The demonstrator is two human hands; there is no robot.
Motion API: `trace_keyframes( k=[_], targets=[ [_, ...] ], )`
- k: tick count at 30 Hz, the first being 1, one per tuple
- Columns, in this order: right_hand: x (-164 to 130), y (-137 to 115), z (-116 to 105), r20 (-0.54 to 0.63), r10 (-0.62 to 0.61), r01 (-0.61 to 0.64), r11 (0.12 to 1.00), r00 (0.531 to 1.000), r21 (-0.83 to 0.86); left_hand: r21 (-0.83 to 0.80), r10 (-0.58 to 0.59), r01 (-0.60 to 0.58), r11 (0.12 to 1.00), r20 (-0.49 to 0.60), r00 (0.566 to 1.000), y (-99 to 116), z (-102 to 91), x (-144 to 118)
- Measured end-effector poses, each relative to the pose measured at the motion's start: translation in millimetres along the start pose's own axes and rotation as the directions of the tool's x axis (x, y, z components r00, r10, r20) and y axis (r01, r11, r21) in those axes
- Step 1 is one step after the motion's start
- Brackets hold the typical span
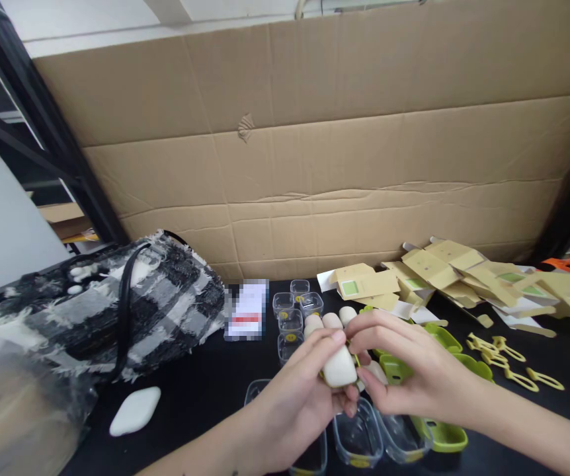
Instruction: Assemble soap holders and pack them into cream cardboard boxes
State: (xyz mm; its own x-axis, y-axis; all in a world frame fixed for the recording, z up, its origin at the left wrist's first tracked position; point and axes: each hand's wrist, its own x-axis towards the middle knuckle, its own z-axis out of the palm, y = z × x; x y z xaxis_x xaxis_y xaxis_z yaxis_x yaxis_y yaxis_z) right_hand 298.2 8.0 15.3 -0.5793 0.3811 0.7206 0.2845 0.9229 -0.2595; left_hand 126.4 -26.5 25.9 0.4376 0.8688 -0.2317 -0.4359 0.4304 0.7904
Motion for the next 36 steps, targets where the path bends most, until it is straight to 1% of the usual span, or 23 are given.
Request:
trace_keyframes(
  k=[2, 4, 12, 15, 18, 22, 26, 28, 31, 36],
  targets=[
    [0, 2, -1, -0.007, -0.013, 0.013, 1.0, 1.0, 0.014, -0.017, 0.017, -0.016, 1.0, 0.018, 1.0, 3, -0.5, -1],
    [0, 3, -2, -0.013, -0.028, 0.028, 0.999, 1.0, 0.015, -0.016, 0.01, -0.009, 1.0, 0.023, 1.0, 4, -1.1, -1],
    [1, -3, -4, 0.064, -0.073, 0.075, 0.997, 0.995, -0.02, 0.007, -0.064, 0.065, 0.998, -0.018, 0.998, 4, -3.5, -2],
    [1, -7, -5, 0.072, -0.068, 0.068, 0.998, 0.995, 0.0, 0.01, -0.085, 0.085, 0.996, -0.029, 0.996, 4, -2.4, -3],
    [3, -8, -7, 0.079, -0.052, 0.046, 0.996, 0.996, 0.074, 0.014, -0.107, 0.107, 0.994, -0.023, 0.994, 5, -1.7, -3],
    [5, -3, -6, 0.088, -0.044, 0.03, 0.988, 0.995, 0.149, -0.044, -0.105, 0.104, 0.994, -0.021, 0.994, 6, -0.9, -3],
    [3, 3, 1, 0.036, 0.006, -0.013, 0.98, 0.999, 0.198, -0.091, -0.076, 0.072, 0.993, -0.039, 0.996, 4, 1.8, -4],
    [2, 4, 5, 0.018, 0.012, -0.015, 0.982, 1.0, 0.19, -0.105, -0.063, 0.058, 0.993, -0.04, 0.997, 1, 2.5, -3],
    [1, 3, 7, 0.014, 0.003, -0.005, 0.989, 1.0, 0.148, -0.115, -0.044, 0.043, 0.992, -0.008, 0.999, -4, 2.6, -1],
    [2, -3, 0, -0.032, -0.038, 0.04, 0.997, 0.999, 0.073, -0.084, 0.001, 0.007, 0.996, 0.092, 0.996, -10, -0.4, -1]
  ],
)
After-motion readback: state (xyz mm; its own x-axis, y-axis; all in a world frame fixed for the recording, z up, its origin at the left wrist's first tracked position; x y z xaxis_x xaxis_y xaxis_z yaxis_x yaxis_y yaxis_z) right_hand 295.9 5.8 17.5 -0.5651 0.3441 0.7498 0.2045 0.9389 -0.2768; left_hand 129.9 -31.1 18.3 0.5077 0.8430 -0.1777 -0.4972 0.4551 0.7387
